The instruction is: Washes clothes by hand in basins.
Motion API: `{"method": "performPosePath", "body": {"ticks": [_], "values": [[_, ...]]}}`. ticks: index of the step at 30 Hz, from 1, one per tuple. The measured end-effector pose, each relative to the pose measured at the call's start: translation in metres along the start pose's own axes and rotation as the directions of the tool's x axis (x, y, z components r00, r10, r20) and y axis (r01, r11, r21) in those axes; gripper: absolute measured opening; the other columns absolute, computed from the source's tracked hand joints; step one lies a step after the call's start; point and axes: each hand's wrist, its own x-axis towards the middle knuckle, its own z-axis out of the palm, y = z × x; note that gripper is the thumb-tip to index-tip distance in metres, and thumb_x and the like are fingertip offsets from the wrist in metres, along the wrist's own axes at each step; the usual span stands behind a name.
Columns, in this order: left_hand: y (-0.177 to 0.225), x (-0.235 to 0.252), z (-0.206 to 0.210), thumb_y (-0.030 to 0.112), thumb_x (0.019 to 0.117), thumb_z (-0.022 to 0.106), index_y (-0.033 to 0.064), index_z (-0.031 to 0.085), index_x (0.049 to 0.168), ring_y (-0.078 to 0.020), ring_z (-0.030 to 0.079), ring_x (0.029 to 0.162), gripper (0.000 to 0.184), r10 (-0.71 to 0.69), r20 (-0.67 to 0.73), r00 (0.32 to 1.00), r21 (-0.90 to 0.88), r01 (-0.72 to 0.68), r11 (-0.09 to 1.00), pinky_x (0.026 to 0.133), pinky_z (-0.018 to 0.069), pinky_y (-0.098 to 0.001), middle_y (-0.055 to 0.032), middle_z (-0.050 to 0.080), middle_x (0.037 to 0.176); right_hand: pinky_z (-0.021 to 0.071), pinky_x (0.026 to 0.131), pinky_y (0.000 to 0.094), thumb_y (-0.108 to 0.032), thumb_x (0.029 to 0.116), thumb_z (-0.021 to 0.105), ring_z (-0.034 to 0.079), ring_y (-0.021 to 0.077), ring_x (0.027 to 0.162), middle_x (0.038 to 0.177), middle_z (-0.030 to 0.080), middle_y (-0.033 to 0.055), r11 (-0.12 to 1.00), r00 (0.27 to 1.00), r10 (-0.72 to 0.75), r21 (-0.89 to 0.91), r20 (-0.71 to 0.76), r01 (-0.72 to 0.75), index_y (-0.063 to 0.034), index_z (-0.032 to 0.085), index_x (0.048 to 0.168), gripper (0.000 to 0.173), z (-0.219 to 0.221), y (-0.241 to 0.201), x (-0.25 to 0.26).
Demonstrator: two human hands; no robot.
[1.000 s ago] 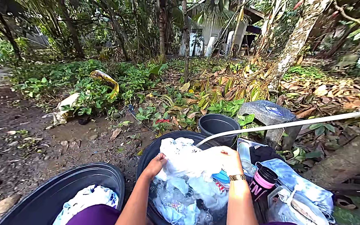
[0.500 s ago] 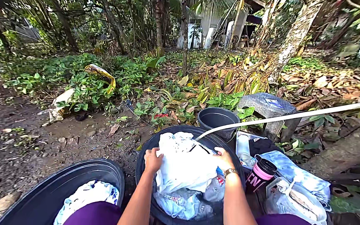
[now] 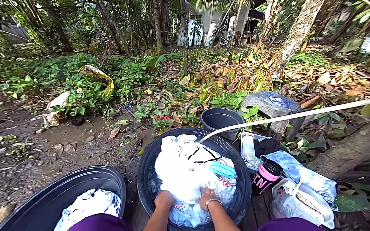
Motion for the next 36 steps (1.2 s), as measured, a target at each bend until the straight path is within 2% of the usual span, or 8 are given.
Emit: {"method": "performPosePath", "body": {"ticks": [3,7,9,13,16,22,29,36], "values": [[-0.002,0.004,-0.002,0.037,0.0929,0.068,0.0015,0.071,0.116,-0.0351,0.062,0.126,0.043,-0.011,-0.008,1.0,-0.013,0.011,1.0,0.098,0.0511,-0.0589,-0.0184,0.067,0.132,0.0233,0.119,0.0705,-0.046,0.1062,0.048,0.027,0.0464,0.153,0.162,0.035,0.0272,0.993,0.989,-0.022,-0.115,0.143,0.039,-0.0008,0.046,0.153,0.065,-0.008,-0.006,-0.002],[-0.007,0.014,-0.013,0.035,0.0927,0.068,-0.0007,0.069,0.118,-0.035,0.062,0.125,0.043,0.003,-0.07,0.998,-0.149,-0.014,0.989,0.099,0.0516,-0.0571,-0.0206,0.066,0.131,0.0356,0.115,0.0643,-0.044,0.0976,0.065,0.049,0.0396,0.141,0.146,0.056,0.025,0.999,0.996,-0.028,-0.041,0.085,0.032,0.0021,0.064,0.134,0.059,-0.035,-0.022,-0.005],[-0.006,0.011,-0.031,0.032,0.0965,0.066,-0.002,0.068,0.122,-0.0388,0.061,0.126,0.043,0.11,-0.114,0.987,-0.219,-0.133,0.967,0.102,0.049,-0.0603,-0.0244,0.064,0.132,0.0387,0.113,0.0626,-0.041,0.0897,0.078,0.052,0.0408,0.137,0.142,0.058,0.0268,0.991,0.994,-0.095,0.086,-0.062,0.1,0.0029,0.063,0.134,0.064,-0.054,-0.035,-0.02],[0.015,-0.032,-0.081,0.026,0.1025,0.056,0.0014,0.066,0.126,-0.0416,0.06,0.125,0.035,0.295,-0.234,0.926,-0.247,-0.35,0.904,0.102,0.0456,-0.065,-0.025,0.065,0.129,0.0301,0.117,0.0664,-0.03,0.0733,0.094,0.035,0.0453,0.147,0.159,0.037,0.026,0.84,0.908,-0.346,0.353,-0.237,0.412,-0.0146,0.033,0.162,0.109,-0.063,-0.046,-0.023],[0.015,-0.055,-0.103,0.025,0.1005,0.06,-0.0013,0.067,0.12,-0.0417,0.061,0.122,0.033,0.312,-0.272,0.91,-0.242,-0.378,0.894,0.1,0.046,-0.0642,-0.026,0.066,0.124,0.0382,0.117,0.0562,-0.021,0.0876,0.082,0.047,0.0441,0.139,0.151,0.047,0.031,0.661,0.906,-0.217,0.628,-0.363,0.411,-0.0008,0.039,0.156,0.083,-0.048,-0.027,-0.005],[-0.01,-0.042,-0.085,0.036,0.0969,0.065,0.0005,0.07,0.116,-0.0388,0.063,0.122,0.04,0.065,-0.163,0.985,-0.15,-0.09,0.985,0.096,0.0494,-0.0628,-0.0226,0.067,0.127,0.0408,0.114,0.0524,-0.015,0.1052,0.055,0.056,0.0375,0.134,0.137,0.061,0.0271,0.631,0.927,0.287,0.776,-0.243,0.008,0.0052,0.062,0.133,0.035,-0.035,0.011,0.003],[-0.018,-0.013,-0.059,0.054,0.0988,0.061,0.0014,0.066,0.127,-0.0368,0.06,0.129,0.06,-0.059,-0.166,0.984,-0.256,0.015,0.967,0.101,0.0488,-0.0605,-0.0213,0.063,0.136,0.0413,0.111,0.0546,-0.044,0.1004,0.066,0.057,0.0377,0.13,0.132,0.064,0.0264,0.592,0.937,0.278,0.806,-0.213,0.008,0.004,0.068,0.126,0.055,-0.023,0.006,0.007],[-0.026,0.006,-0.047,0.026,0.1012,0.06,0.0048,0.073,0.119,-0.0351,0.057,0.131,0.03,-0.023,-0.48,0.877,-0.369,-0.178,0.912,0.107,0.0471,-0.0527,-0.0201,0.06,0.138,0.0452,0.106,0.0547,-0.022,0.1008,0.066,0.062,0.0356,0.121,0.122,0.069,0.0222,0.661,0.931,0.246,0.749,-0.269,0.042,-0.0001,0.072,0.116,0.028,-0.019,0.007,0.017]]}}
